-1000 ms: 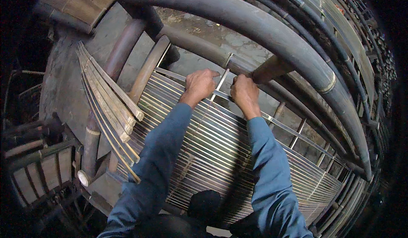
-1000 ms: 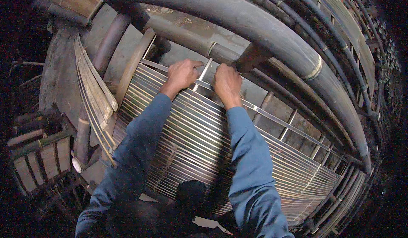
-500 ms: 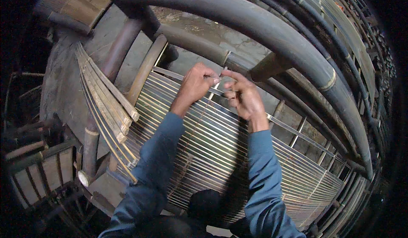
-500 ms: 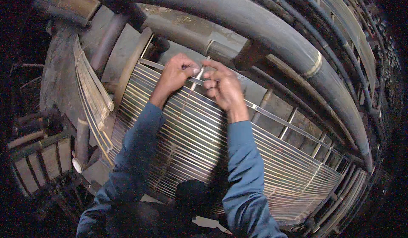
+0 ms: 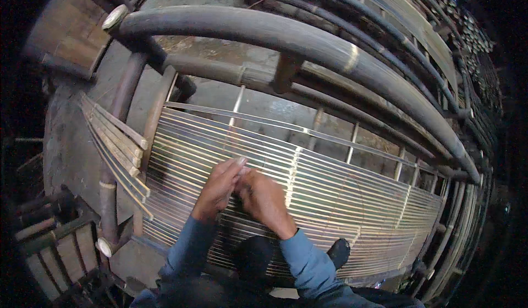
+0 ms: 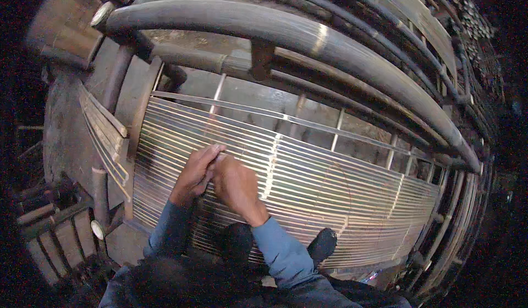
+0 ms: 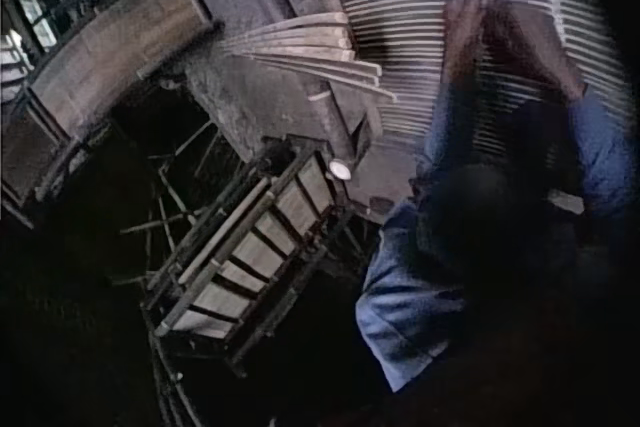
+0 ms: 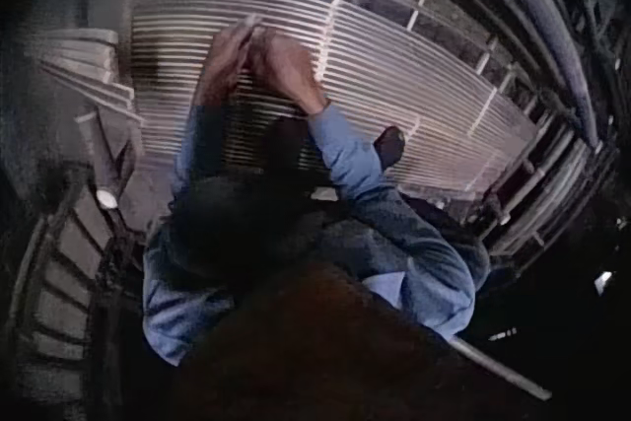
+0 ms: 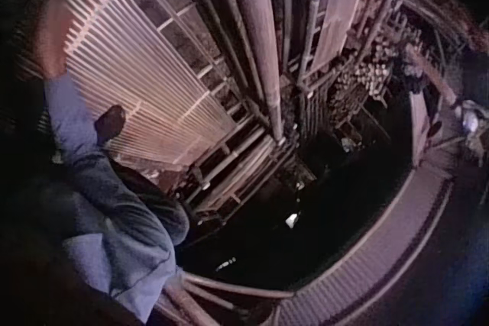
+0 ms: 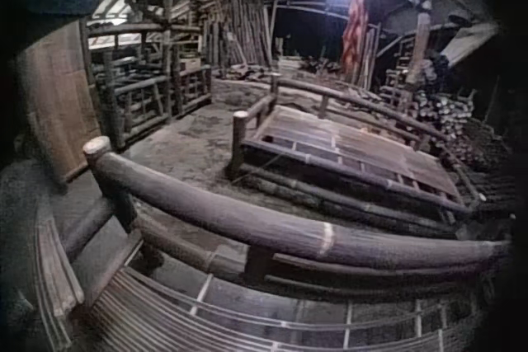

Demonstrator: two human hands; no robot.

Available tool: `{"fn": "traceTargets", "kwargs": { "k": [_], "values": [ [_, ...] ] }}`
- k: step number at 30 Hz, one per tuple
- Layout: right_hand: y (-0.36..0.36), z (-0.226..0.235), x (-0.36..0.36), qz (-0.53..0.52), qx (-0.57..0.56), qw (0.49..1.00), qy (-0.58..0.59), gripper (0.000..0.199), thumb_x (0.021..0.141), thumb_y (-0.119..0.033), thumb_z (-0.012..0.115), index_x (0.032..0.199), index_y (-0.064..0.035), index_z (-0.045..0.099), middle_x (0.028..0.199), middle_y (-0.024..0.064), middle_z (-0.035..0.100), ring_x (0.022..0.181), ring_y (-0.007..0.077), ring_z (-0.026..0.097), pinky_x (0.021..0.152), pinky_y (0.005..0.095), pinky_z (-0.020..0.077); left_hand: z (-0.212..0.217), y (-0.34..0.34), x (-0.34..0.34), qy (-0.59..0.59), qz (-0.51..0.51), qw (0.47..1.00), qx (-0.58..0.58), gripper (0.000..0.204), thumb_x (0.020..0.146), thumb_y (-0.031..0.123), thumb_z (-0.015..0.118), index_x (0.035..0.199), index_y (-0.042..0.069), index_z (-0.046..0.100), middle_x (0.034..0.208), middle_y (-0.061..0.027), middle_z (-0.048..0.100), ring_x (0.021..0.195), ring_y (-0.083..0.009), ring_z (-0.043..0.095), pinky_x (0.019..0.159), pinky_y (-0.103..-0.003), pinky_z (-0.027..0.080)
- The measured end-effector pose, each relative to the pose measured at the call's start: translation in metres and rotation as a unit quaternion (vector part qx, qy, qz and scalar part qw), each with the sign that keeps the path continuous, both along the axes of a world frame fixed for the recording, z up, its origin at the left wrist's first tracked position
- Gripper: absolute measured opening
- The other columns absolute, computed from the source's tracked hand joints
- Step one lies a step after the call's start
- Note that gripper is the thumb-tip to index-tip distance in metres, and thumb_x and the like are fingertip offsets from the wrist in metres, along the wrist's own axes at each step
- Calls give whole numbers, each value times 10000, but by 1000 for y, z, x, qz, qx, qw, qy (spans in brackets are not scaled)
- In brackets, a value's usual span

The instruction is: The person weaves thin bamboo strips together by hand on a wooden frame, threading a long piece of twine through the strips and tying knots to secure them.

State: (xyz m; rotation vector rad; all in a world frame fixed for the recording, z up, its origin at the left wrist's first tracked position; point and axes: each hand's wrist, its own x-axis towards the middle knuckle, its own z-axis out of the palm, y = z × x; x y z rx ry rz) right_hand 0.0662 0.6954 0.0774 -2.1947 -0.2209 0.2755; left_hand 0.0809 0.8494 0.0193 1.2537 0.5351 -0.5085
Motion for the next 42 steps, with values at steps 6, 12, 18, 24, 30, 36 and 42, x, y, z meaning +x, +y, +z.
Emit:
{"fn": "traceTargets", "kwargs": {
  "k": [6, 12, 18, 24, 30, 36, 42],
  "values": [
    [-71, -10, -40, -24, 152, 978, 140, 60, 883, -56, 699, 913, -35, 747, 854, 142, 735, 827, 348, 713, 771, 434, 567, 17, 26, -55, 54, 126, 972, -192, 216, 1087, 201, 528, 1120, 30, 657, 600, 59, 450, 516, -41, 414, 565, -237, 421],
    [-226, -64, -53, -419, -266, 860, -121, 330, 832, -66, 765, 1141, 1, 671, 998, 220, 621, 995, 431, 593, 900, 519, 459, 0, 91, -80, -181, -115, 738, 640, 259, 953, 186, 701, 1159, 28, 707, 1015, -152, 663, 995, -280, 640, 870, -428, 503],
    [-254, -76, -55, -378, -203, 898, -100, 113, 874, -51, 740, 937, -4, 659, 938, 182, 620, 933, 399, 607, 810, 499, 476, 85, -15, -71, -342, -95, 636, 685, 426, 834, 87, 732, 1253, 48, 666, 1377, -193, 515, 1340, -385, 444, 1127, -548, 290],
    [-291, -77, -67, -348, 64, 935, 35, 131, 981, -59, 631, 893, 38, 623, 707, 112, 656, 655, 208, 636, 613, 366, 506, 73, -131, -33, -466, -188, 760, 412, 295, 821, 6, 718, 1115, 28, 711, 1234, -186, 643, 1196, -355, 596, 1059, -449, 448],
    [-303, -12, -80, -378, 382, 803, 256, 144, 944, -74, 634, 974, 28, 731, 599, -62, 479, 454, 17, 325, 381, 213, 227, 20, -215, -6, -462, -262, 806, 261, 311, 903, 68, 701, 1210, 20, 682, 1213, -198, 671, 1174, -369, 623, 1049, -452, 475],
    [-301, -12, -91, -430, 578, 657, 224, 139, 944, -59, 601, 974, 41, 693, 588, -63, 403, 441, 25, 305, 365, 193, 253, -2, -293, -8, -530, -352, 754, 161, 263, 977, 236, 666, 1174, 64, 687, 1142, -129, 677, 1207, -324, 600, 1073, -429, 429],
    [-315, -17, -106, -446, 521, 677, 267, 74, 912, -21, 605, 886, 3, 671, 584, -50, 426, 449, 25, 318, 372, 198, 257, -7, -299, -33, -513, -384, 750, 164, 286, 965, 282, 675, 806, 50, 620, 771, -113, 565, 852, -346, 582, 819, -472, 448]
  ]
}}
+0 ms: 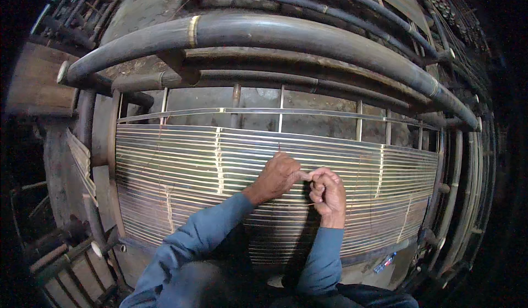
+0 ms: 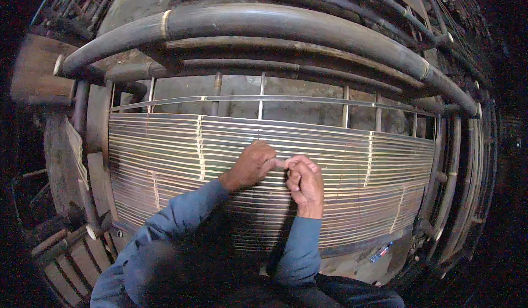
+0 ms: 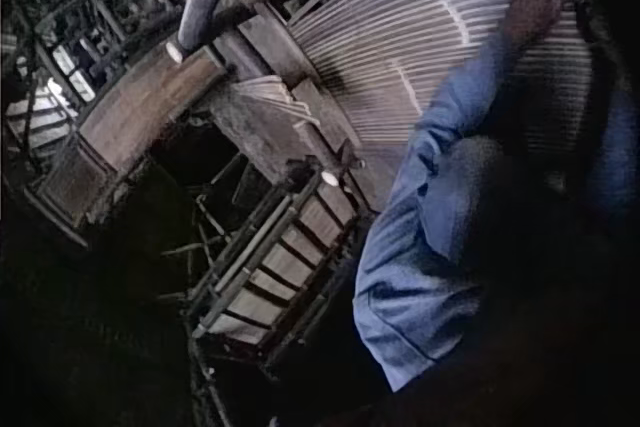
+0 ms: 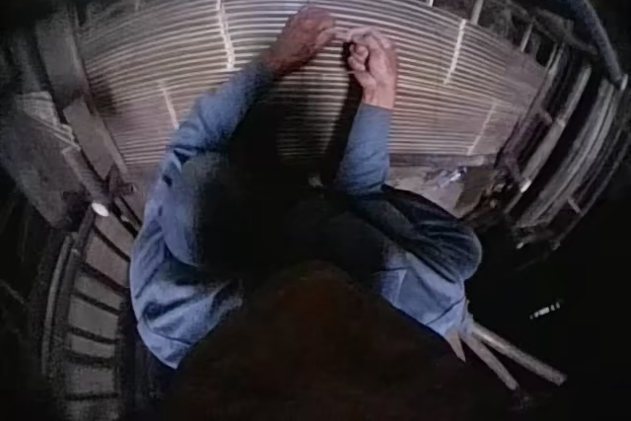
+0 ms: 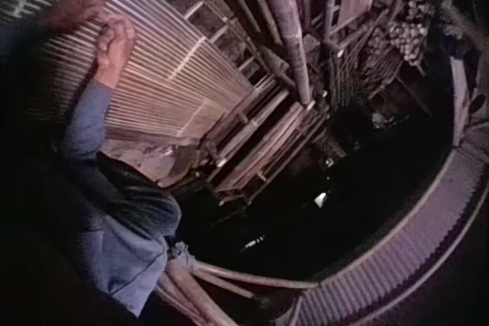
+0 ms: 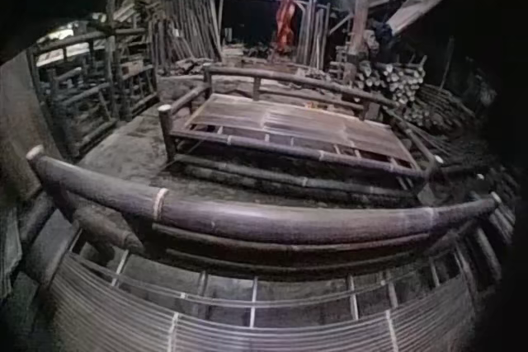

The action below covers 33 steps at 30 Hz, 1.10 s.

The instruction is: The person weaves thin bamboo strips together by hand on a wooden frame, threading a long piece of twine through the strips and tying knots to secure them.

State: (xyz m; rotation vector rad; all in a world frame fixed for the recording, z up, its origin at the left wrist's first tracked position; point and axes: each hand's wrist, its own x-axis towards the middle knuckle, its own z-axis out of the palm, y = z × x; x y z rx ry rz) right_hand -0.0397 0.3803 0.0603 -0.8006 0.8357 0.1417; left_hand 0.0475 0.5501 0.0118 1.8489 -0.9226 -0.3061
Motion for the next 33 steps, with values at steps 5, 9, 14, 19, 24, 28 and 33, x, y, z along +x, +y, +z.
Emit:
{"fn": "traceTargets", "kwargs": {
  "k": [5, 9, 14, 19, 24, 28, 33],
  "values": [
    [-17, 5, -10, 124, -65, 989, -38, 65, 911, -63, 673, 906, -18, 720, 609, -47, 515, 470, 25, 364, 400, 198, 257, 7, 3, 0, -4, -22, 999, 35, 278, 933, 276, 719, 789, 54, 635, 779, -109, 616, 794, -333, 599, 833, -460, 458],
    [-63, 30, -28, 169, -189, 966, -55, 77, 914, -118, 737, 914, -42, 727, 833, 20, 724, 552, 42, 478, 481, 218, 371, 12, 24, 33, -54, 83, 995, -13, 234, 915, 218, 739, 1082, 58, 701, 1064, -145, 709, 1067, -349, 653, 939, -452, 490],
    [-76, 62, -28, -83, -122, 936, -319, 154, 938, -145, 716, 869, -75, 598, 942, 59, 670, 748, 163, 556, 826, 399, 537, -5, 36, 92, -16, 113, 934, 338, 292, 870, 287, 797, 1062, 67, 773, 980, -188, 748, 992, -367, 710, 890, -486, 527],
    [-74, 54, -14, 30, -179, 962, -204, 137, 973, -180, 701, 987, -54, 649, 765, 25, 576, 646, 118, 481, 663, 346, 515, -26, 44, 105, 66, 146, 955, 248, 268, 831, 330, 834, 929, 82, 811, 883, -190, 753, 901, -375, 724, 797, -491, 548],
    [-29, 19, 46, 298, -351, 869, -180, 383, 988, -104, 642, 1358, -9, 663, 748, -9, 580, 666, 100, 525, 599, 332, 455, -23, 28, 87, 2, 211, 951, 224, 250, 838, 302, 812, 940, 74, 808, 902, -185, 746, 893, -379, 697, 823, -493, 498],
    [0, -4, 84, 353, -535, 749, -166, 161, 948, -19, 607, 1095, 18, 663, 763, 136, 659, 683, 277, 659, 640, 446, 504, -29, 35, 85, -87, 260, 941, 198, 235, 866, 258, 767, 949, 39, 779, 918, -187, 719, 905, -372, 651, 850, -489, 423],
    [3, -27, 112, 352, -777, 513, -93, 64, 816, -64, 705, 840, -18, 668, 759, 243, 688, 759, 451, 703, 662, 568, 536, -28, 33, 87, -109, 266, 942, 172, 263, 869, 251, 763, 1037, 51, 727, 954, -148, 690, 933, -342, 637, 864, -467, 413]
  ]
}}
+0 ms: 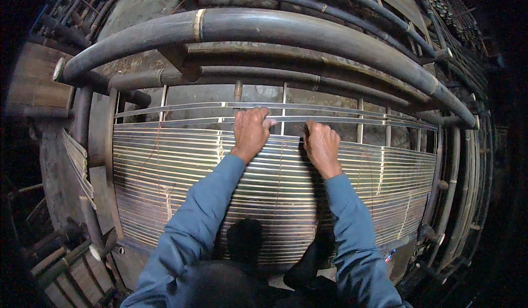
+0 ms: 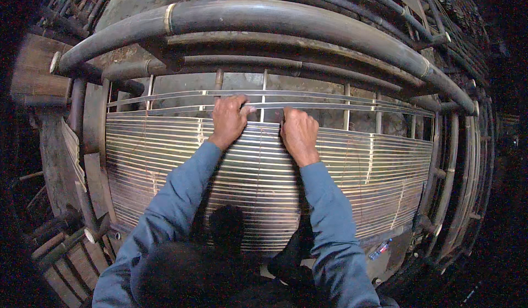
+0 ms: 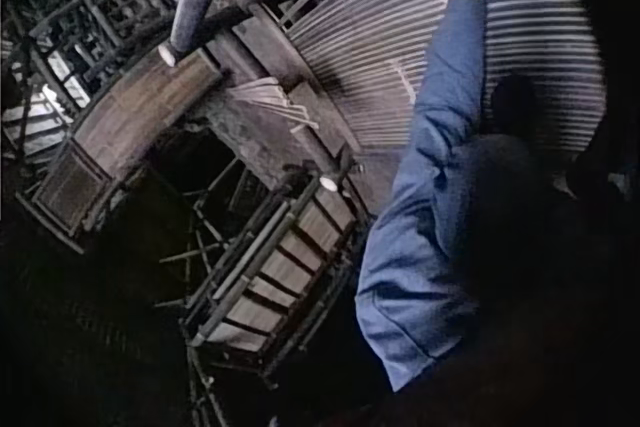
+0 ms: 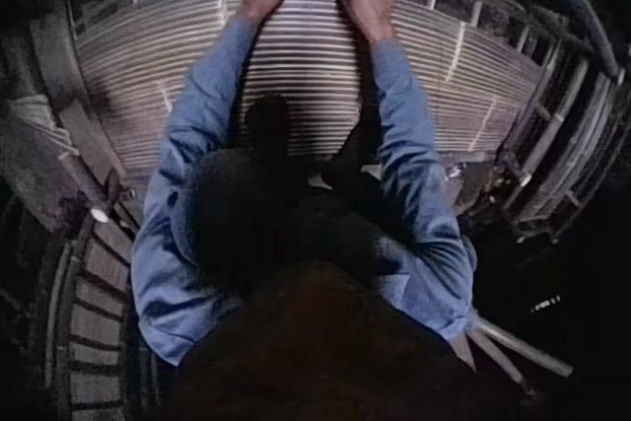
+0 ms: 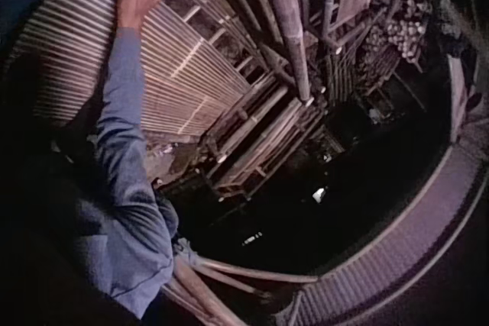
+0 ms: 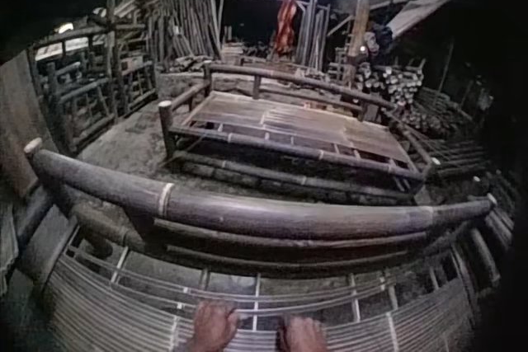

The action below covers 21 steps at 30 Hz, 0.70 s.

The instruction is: The person weaves thin bamboo strips together by hand on a wooden frame, threading a long piece of twine through the strips and tying knots to secure them.

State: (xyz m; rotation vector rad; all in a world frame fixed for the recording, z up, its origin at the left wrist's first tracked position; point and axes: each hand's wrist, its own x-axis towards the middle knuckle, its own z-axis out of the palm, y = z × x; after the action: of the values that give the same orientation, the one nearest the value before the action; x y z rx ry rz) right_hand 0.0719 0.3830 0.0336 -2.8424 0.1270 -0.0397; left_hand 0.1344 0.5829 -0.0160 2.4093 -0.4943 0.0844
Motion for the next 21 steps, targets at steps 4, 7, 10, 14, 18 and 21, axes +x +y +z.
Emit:
{"fn": "traceTargets", "kwargs": {
  "k": [4, 7, 10, 14, 18, 21],
  "values": [
    [14, -36, 15, 1, -50, 999, -22, 106, 784, -88, 672, 705, -23, 702, 754, 238, 712, 736, 424, 727, 673, 533, 566, 6, -6, 1, -83, 14, 996, -16, 238, 866, 234, 756, 1017, 66, 685, 935, -132, 629, 926, -329, 615, 868, -462, 414],
    [19, -43, 18, -18, 0, 1000, -16, 98, 788, -91, 670, 722, -29, 707, 757, 240, 708, 739, 429, 721, 680, 540, 563, 15, -9, -11, -85, 13, 996, 25, 174, 869, 198, 738, 957, 65, 669, 934, -131, 617, 929, -332, 614, 875, -470, 424],
    [24, -41, 16, -16, 27, 999, -14, 89, 784, -86, 674, 716, -35, 698, 741, 247, 691, 750, 430, 713, 694, 549, 558, 12, -12, -36, -51, -36, 998, 15, 113, 874, 150, 697, 931, 57, 669, 913, -139, 629, 924, -337, 629, 873, -479, 438],
    [21, -41, 14, -28, 39, 999, -18, 81, 778, -77, 678, 711, -33, 692, 749, 246, 693, 755, 430, 711, 697, 549, 557, 20, -16, -26, 150, -65, 978, 131, 217, 939, 187, 571, 975, 24, 710, 1023, -220, 719, 973, -373, 686, 844, -530, 479],
    [24, -48, 17, -12, 29, 1000, -1, 73, 774, -73, 679, 715, -34, 695, 744, 237, 694, 751, 424, 712, 693, 545, 558, 11, -21, 12, 339, -102, 905, 234, 420, 996, 333, 447, 1132, 53, 729, 1221, -248, 704, 1142, -395, 678, 972, -600, 457],
    [10, -53, 16, 24, 12, 1000, -8, 67, 766, -71, 682, 712, -35, 695, 734, 231, 693, 743, 422, 712, 686, 540, 559, 17, -36, 17, 389, -127, 882, 234, 463, 1008, 350, 421, 1244, 74, 709, 1314, -211, 684, 1254, -409, 631, 1068, -678, 361]
  ]
}}
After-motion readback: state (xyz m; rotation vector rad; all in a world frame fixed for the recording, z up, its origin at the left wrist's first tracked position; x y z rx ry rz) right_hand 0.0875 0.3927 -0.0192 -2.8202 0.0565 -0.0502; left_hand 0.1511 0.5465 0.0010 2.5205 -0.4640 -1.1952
